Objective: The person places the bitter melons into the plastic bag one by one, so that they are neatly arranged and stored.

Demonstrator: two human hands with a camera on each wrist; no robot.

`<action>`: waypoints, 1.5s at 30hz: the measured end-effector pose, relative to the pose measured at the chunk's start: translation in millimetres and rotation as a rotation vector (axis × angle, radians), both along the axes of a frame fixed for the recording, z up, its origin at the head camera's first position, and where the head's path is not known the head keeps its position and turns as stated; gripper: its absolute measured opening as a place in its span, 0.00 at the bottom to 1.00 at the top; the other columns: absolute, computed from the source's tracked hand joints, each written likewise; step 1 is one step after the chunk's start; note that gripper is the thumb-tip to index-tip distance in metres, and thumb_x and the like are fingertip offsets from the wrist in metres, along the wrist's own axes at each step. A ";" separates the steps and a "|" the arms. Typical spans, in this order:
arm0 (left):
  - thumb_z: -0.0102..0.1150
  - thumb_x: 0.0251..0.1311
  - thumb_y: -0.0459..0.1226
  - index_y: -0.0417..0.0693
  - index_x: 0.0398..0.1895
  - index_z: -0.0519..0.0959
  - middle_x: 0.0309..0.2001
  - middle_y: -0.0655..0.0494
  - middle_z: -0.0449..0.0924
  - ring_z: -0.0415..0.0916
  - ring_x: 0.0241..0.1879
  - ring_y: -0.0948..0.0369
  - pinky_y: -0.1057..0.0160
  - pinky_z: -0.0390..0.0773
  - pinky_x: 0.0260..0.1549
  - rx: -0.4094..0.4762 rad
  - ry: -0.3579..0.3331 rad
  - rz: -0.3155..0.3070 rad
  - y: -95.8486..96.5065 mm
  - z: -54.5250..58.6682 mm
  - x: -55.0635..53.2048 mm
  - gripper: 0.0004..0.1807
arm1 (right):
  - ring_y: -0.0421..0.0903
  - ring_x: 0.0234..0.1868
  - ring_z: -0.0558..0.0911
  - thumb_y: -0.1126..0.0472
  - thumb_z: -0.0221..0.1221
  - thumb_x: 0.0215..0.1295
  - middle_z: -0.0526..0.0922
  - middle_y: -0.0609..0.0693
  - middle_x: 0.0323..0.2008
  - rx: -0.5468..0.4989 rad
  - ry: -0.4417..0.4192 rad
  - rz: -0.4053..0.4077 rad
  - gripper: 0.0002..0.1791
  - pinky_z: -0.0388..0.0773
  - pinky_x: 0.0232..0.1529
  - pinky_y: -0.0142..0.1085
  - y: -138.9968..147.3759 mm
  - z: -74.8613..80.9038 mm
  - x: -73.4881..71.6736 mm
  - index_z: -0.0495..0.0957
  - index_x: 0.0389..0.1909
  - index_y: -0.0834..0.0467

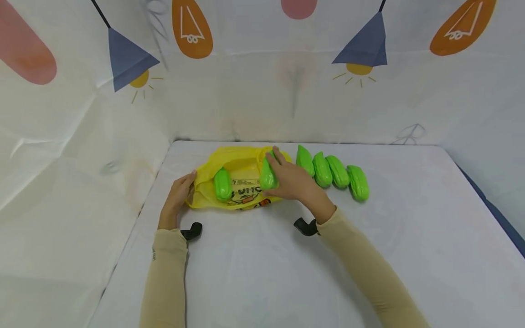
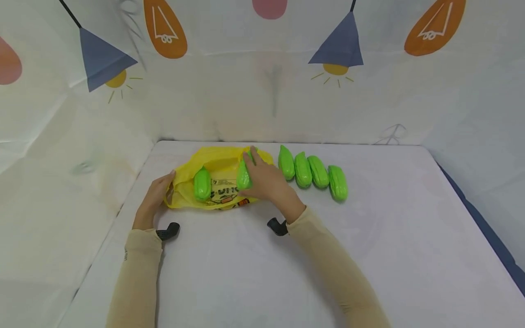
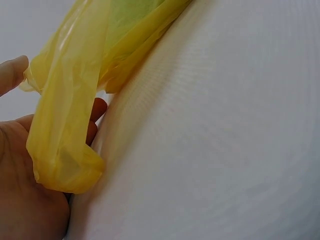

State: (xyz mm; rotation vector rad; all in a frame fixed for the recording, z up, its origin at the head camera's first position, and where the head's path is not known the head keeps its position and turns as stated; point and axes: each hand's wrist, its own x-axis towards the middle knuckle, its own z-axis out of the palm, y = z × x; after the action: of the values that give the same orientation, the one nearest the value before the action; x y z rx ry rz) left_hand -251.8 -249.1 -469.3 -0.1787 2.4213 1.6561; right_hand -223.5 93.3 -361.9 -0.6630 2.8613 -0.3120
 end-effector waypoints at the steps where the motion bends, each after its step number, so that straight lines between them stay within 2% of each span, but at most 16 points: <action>1: 0.40 0.67 0.66 0.38 0.73 0.59 0.75 0.44 0.54 0.46 0.76 0.49 0.48 0.48 0.75 0.001 0.002 0.000 -0.4 -0.3 0.1 0.47 | 0.54 0.43 0.83 0.35 0.66 0.56 0.34 0.58 0.79 0.006 0.003 0.015 0.62 0.80 0.33 0.39 -7.2 -1.1 -3.4 0.39 0.79 0.56; 3: 0.40 0.67 0.66 0.38 0.74 0.58 0.75 0.44 0.54 0.46 0.76 0.49 0.48 0.48 0.75 0.007 0.002 -0.001 -1.0 -0.9 0.4 0.47 | 0.51 0.37 0.83 0.35 0.66 0.56 0.34 0.58 0.79 0.015 0.004 0.044 0.62 0.79 0.30 0.37 -21.3 -3.9 -9.0 0.39 0.79 0.56; 5: 0.40 0.67 0.66 0.37 0.74 0.58 0.75 0.44 0.54 0.47 0.76 0.49 0.48 0.48 0.75 0.013 0.002 0.002 -0.3 -0.6 0.1 0.47 | 0.49 0.36 0.82 0.34 0.66 0.55 0.34 0.57 0.79 0.021 -0.002 0.070 0.62 0.79 0.32 0.36 -33.6 -6.6 -13.7 0.39 0.79 0.55; 13: 0.41 0.67 0.66 0.38 0.73 0.59 0.75 0.45 0.55 0.47 0.76 0.50 0.48 0.49 0.75 0.019 -0.007 0.009 -0.5 -1.5 -1.0 0.46 | 0.50 0.49 0.82 0.33 0.65 0.55 0.34 0.57 0.79 0.061 -0.063 0.126 0.62 0.81 0.49 0.39 -68.6 -16.4 -20.7 0.38 0.79 0.54; 19: 0.41 0.68 0.65 0.38 0.72 0.62 0.74 0.44 0.57 0.49 0.76 0.50 0.48 0.49 0.75 0.013 -0.003 0.016 -0.8 -0.2 0.0 0.45 | 0.50 0.47 0.83 0.33 0.65 0.56 0.34 0.58 0.79 0.072 -0.089 0.156 0.62 0.81 0.48 0.39 -83.1 -24.6 -20.8 0.38 0.79 0.55; 22: 0.41 0.69 0.64 0.38 0.72 0.62 0.74 0.44 0.57 0.49 0.76 0.49 0.47 0.49 0.75 0.009 0.001 0.017 -0.3 0.8 0.1 0.43 | 0.51 0.48 0.83 0.34 0.65 0.56 0.34 0.58 0.79 0.071 -0.093 0.153 0.62 0.81 0.48 0.40 -87.1 -28.8 -20.9 0.38 0.79 0.54; 26: 0.41 0.70 0.63 0.38 0.72 0.62 0.75 0.44 0.57 0.48 0.76 0.49 0.47 0.48 0.75 0.011 -0.004 0.019 0.5 1.4 -0.1 0.42 | 0.53 0.53 0.81 0.34 0.65 0.56 0.35 0.57 0.79 0.062 -0.097 0.147 0.62 0.80 0.53 0.42 -89.8 -35.7 -22.0 0.37 0.79 0.54; 33: 0.40 0.69 0.64 0.37 0.73 0.60 0.75 0.44 0.56 0.48 0.76 0.50 0.47 0.49 0.75 0.007 -0.007 0.017 0.4 0.2 -1.4 0.44 | 0.53 0.56 0.80 0.32 0.63 0.57 0.31 0.55 0.79 0.000 -0.135 0.141 0.63 0.76 0.59 0.43 -89.6 -49.4 -25.0 0.34 0.79 0.52; 35: 0.40 0.72 0.61 0.36 0.73 0.59 0.75 0.43 0.54 0.47 0.76 0.49 0.47 0.48 0.75 0.011 -0.015 0.011 2.6 6.7 1.0 0.42 | 0.52 0.57 0.79 0.31 0.62 0.57 0.31 0.54 0.79 -0.013 -0.141 0.138 0.63 0.76 0.59 0.42 -88.0 -53.2 -25.7 0.33 0.79 0.52; 40: 0.39 0.73 0.58 0.37 0.74 0.58 0.76 0.43 0.53 0.45 0.77 0.48 0.47 0.47 0.75 0.021 -0.029 0.005 2.9 9.6 2.2 0.39 | 0.52 0.57 0.79 0.29 0.60 0.57 0.31 0.53 0.79 -0.017 -0.156 0.132 0.63 0.77 0.58 0.42 -84.3 -60.1 -26.7 0.32 0.79 0.51; 42: 0.39 0.71 0.62 0.38 0.74 0.59 0.76 0.44 0.54 0.46 0.76 0.49 0.48 0.48 0.75 0.013 -0.018 0.007 0.5 2.5 -0.6 0.42 | 0.52 0.58 0.79 0.28 0.59 0.57 0.31 0.53 0.79 -0.011 -0.163 0.129 0.62 0.76 0.59 0.43 -83.7 -62.6 -27.2 0.32 0.79 0.51; 45: 0.39 0.70 0.64 0.37 0.73 0.60 0.75 0.43 0.56 0.48 0.76 0.49 0.48 0.49 0.75 0.001 0.000 0.009 -0.1 -0.5 -0.9 0.44 | 0.52 0.60 0.77 0.27 0.58 0.58 0.31 0.52 0.79 -0.003 -0.174 0.127 0.62 0.76 0.59 0.43 -83.7 -65.6 -28.1 0.32 0.79 0.50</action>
State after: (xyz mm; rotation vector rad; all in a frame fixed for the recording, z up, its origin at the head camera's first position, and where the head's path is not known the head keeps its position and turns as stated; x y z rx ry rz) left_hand -252.7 -249.2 -469.7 -0.1895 2.4231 1.6603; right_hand -251.6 9.6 -427.5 -0.7737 2.6412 -0.3362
